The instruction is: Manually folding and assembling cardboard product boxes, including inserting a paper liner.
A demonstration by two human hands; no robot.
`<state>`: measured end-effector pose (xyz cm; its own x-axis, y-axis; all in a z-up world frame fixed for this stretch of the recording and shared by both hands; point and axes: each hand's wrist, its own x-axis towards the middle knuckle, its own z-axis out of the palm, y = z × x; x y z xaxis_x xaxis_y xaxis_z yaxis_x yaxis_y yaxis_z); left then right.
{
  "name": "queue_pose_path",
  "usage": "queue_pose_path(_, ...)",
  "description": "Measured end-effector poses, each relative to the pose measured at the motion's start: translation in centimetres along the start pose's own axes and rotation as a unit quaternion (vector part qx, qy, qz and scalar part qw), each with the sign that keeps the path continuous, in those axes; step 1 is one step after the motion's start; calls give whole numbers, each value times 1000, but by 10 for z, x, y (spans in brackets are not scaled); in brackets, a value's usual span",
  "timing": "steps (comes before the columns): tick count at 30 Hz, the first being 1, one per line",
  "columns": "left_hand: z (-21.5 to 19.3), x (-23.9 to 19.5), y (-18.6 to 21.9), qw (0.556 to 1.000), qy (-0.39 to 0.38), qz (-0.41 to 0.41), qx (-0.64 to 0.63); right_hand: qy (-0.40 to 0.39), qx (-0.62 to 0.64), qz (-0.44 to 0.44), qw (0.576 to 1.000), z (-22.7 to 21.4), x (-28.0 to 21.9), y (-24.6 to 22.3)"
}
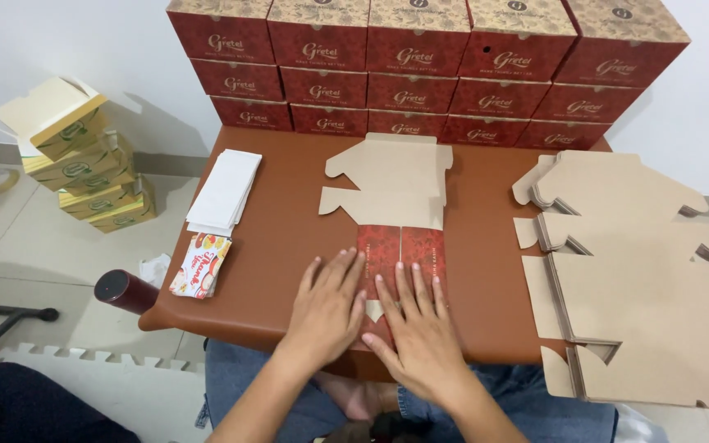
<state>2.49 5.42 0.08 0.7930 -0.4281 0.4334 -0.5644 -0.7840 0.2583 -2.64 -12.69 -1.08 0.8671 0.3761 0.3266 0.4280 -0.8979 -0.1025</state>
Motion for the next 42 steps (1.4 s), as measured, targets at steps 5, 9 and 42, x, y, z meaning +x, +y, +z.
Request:
queue_pose_path(5, 40, 37, -50, 995, -11, -47, 92, 2, 14, 6, 1000, -5, 0, -2)
queue_pose_path(9, 55, 63, -68, 983, -113, -97, 110, 9, 10, 5, 1000, -3, 1, -1)
queue_pose_path(42, 61, 143, -74, 971, -238, 14, -34, 32, 19, -7, 999, -6, 1, -2)
